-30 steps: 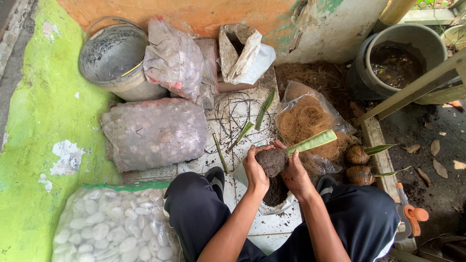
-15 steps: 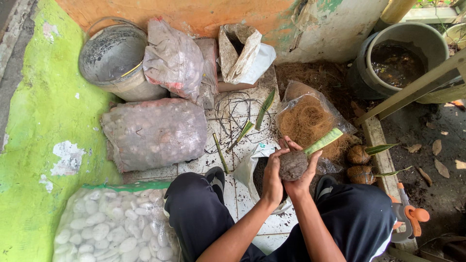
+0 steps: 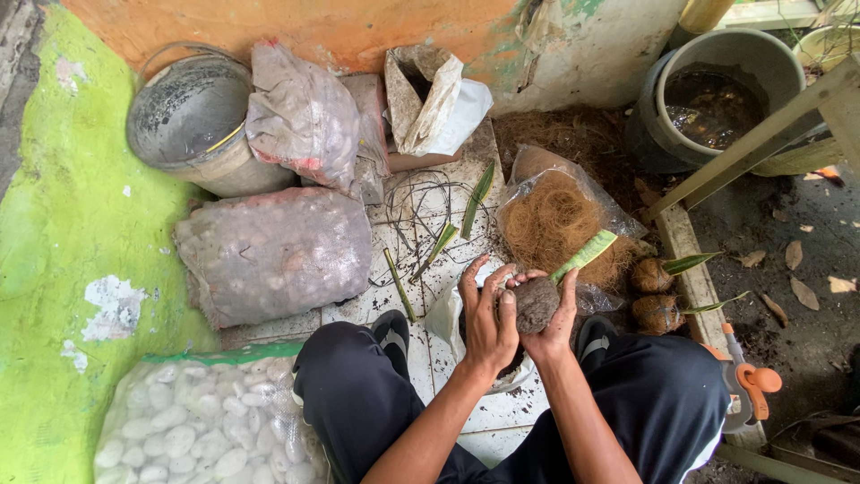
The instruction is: The person sits on the floor and wraps a plant cutting with soil and fibrous material by hand. They repeatedly add soil, press it around the cutting, and adjust the wrapping to form a compact ball.
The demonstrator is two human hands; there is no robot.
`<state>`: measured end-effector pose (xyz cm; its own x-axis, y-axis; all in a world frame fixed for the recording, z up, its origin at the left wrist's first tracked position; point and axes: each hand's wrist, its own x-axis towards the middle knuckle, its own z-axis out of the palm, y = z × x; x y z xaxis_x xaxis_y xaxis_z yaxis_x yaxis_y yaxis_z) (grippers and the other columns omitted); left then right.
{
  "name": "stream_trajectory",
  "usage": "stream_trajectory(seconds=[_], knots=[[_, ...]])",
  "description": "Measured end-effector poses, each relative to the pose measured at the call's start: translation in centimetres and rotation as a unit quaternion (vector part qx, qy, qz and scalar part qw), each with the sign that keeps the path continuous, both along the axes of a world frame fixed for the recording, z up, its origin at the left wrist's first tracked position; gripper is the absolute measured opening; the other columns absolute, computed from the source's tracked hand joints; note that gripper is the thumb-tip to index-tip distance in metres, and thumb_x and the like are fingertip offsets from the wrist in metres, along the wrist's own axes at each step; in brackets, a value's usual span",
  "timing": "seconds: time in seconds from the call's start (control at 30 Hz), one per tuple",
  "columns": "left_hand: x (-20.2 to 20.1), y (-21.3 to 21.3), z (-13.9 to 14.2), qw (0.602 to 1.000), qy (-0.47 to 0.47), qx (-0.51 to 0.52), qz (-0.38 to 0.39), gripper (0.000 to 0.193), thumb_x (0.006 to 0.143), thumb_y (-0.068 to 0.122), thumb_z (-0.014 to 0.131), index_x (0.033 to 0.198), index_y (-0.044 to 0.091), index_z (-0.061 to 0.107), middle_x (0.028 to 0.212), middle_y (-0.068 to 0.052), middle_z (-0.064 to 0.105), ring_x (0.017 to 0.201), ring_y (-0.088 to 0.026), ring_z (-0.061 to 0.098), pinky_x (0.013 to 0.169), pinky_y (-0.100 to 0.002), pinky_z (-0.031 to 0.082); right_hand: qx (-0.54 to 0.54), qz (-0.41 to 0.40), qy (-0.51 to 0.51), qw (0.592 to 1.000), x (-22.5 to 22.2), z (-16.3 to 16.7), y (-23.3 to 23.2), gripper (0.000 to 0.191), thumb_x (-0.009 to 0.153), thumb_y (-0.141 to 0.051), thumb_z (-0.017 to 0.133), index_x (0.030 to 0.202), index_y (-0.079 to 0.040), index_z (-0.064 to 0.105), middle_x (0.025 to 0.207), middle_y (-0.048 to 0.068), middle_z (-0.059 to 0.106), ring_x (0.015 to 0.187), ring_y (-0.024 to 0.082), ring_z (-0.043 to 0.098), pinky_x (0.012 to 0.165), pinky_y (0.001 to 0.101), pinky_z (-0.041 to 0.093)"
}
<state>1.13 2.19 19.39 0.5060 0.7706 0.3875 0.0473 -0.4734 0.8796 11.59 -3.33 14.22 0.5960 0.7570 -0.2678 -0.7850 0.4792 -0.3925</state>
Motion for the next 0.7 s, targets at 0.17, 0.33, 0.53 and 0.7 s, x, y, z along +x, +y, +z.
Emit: stream_trajectory(seconds=[0.17,0.33,0.53,0.7], knots=[[0.6,0.4,-0.4,0.998,0.032,-0.015,-0.046,0.056,0.106,0.042,0.034,0.130,0.004,0.068,0.149,-0.026,0.046,0.139,-0.042,0.049,0.112,-0.055,0.041,-0.245,0.010,-0.174,0.954,-0.9,-0.2,-0.2,0.068,0.102,-0.069,0.032,0.088,-0.010,0.062,0.082,0.009,0.064,0.076,0.025,0.063,0.072,0.0423,0.052],[0.8,0.4,-0.4,0.996,0.050,-0.060,-0.049,0.047,0.107,0.037,0.041,0.121,0.003,0.070,0.129,-0.020,0.065,0.124,-0.036,0.064,0.109,-0.045,0.050,-0.394,0.014,-0.389,0.833,-1.7,0.7,0.0,0.073,0.101,-0.065,0.024,0.092,-0.008,0.069,0.075,0.005,0.067,0.070,0.017,0.060,0.069,0.0302,0.051],[0.6,0.9,-0.8,0.997,0.025,-0.033,-0.063,0.056,0.107,0.047,0.042,0.129,0.002,0.067,0.134,-0.022,0.063,0.128,-0.038,0.062,0.111,-0.048,0.048,-0.369,0.000,-0.364,0.855,-1.1,-0.1,0.0,0.075,0.108,-0.062,0.028,0.091,0.000,0.068,0.073,0.006,0.060,0.067,0.014,0.052,0.063,0.0340,0.046],[0.8,1.5,-1.7,0.985,0.072,-0.109,-0.110,0.078,0.099,0.066,0.043,0.147,0.006,0.053,0.141,-0.018,0.061,0.129,-0.034,0.063,0.111,-0.055,0.047,-0.362,0.001,-0.410,0.837,-1.8,-2.1,0.1,0.074,0.110,-0.061,0.030,0.109,0.002,0.069,0.076,0.008,0.046,0.068,0.019,0.042,0.061,0.0395,0.036]])
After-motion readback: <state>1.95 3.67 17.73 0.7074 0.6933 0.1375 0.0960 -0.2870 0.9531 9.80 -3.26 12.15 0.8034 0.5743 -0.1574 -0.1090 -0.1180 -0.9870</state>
